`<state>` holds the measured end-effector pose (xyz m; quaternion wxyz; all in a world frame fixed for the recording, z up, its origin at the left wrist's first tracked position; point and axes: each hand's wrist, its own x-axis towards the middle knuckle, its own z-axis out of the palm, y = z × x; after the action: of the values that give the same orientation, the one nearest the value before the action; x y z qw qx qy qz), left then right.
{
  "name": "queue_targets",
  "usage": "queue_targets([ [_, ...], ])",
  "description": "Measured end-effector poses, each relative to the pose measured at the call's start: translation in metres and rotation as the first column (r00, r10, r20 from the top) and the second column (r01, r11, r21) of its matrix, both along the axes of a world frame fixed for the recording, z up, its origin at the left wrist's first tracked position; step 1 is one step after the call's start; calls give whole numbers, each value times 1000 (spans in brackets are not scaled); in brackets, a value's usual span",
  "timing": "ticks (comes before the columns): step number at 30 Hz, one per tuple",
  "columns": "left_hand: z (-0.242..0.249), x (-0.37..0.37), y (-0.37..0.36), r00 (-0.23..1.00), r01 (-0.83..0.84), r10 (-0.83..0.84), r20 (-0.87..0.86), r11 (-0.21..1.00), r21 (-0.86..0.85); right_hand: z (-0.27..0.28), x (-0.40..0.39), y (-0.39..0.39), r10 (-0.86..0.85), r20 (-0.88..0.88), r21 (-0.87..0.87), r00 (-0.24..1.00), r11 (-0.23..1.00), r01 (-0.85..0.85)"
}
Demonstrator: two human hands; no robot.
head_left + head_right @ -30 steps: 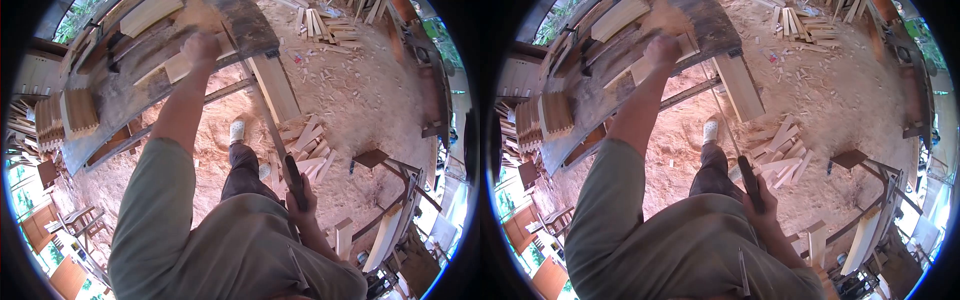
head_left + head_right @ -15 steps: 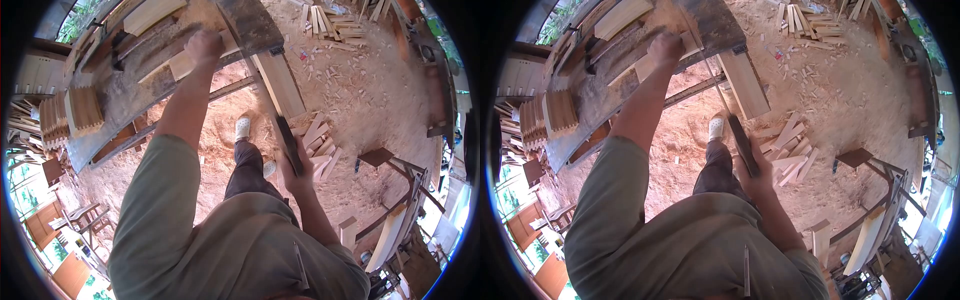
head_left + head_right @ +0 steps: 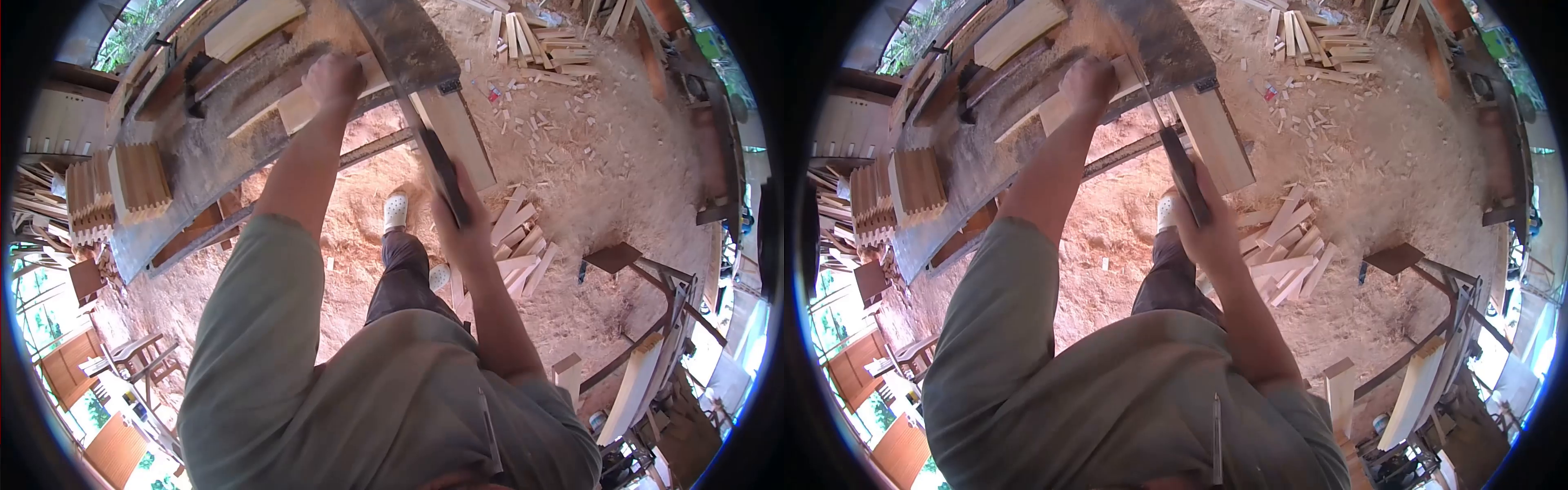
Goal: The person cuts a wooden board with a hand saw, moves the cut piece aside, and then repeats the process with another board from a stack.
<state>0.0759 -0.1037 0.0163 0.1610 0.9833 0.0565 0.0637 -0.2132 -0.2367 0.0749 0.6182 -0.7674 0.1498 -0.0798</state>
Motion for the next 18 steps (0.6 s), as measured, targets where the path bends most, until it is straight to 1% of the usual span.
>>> queue_targets([
  [1,-1,3,1,999,34,-34,15,999,-3,1,-38,-5,4,-39,-2,999,1000,-4],
  [2,-1,3,1,1000,29,-29,2,1000,2,2,-75,-10,9,-82,-1,997,1000,-9],
  [3,2,3,-1,1000,22,-22,-12,1000,16,5,-110,-18,10,-88,-33,996,999,-13],
  [4,3,3,-2,1000,14,-14,-26,999,33,15,-120,-19,13,-93,-62,996,998,-19],
  [5,2,2,-1,999,7,-6,-36,999,46,13,-117,-19,22,-103,-49,994,998,-27],
  [7,3,1,-2,1000,8,-8,-7,999,49,5,-88,-25,59,-101,-34,993,997,-63],
  [9,8,2,-4,1000,-1,1,-8,999,34,-19,-3,-9,17,32,46,999,999,-18],
  [10,9,-1,-4,1000,-9,10,-19,1000,19,-17,47,-4,53,-2,-10,999,999,-53],
  [11,7,-4,-3,1000,-4,5,-21,1000,25,-10,79,0,84,-39,-64,996,994,-86],
  [12,6,-1,-3,1000,-7,8,-26,999,33,-11,86,4,74,-29,-64,997,995,-76],
  [13,5,2,-4,999,-7,8,-31,999,36,-14,89,6,39,52,-63,998,997,-36],
  [14,3,-5,-3,999,4,-3,-33,1000,30,-18,83,4,5,122,-61,992,998,2],
  [15,5,-2,-3,999,-2,3,-43,999,32,-23,62,-2,59,103,-69,993,996,-52],
  [16,7,2,-2,998,-7,9,-56,999,40,-25,36,-6,26,118,-32,993,999,-22],
  [17,5,2,1,998,31,-27,-53,997,74,-26,0,-8,-7,116,12,993,1000,5],
  [18,8,3,-1,998,48,-44,-51,996,75,-31,-36,-19,-26,39,51,999,998,24],
])
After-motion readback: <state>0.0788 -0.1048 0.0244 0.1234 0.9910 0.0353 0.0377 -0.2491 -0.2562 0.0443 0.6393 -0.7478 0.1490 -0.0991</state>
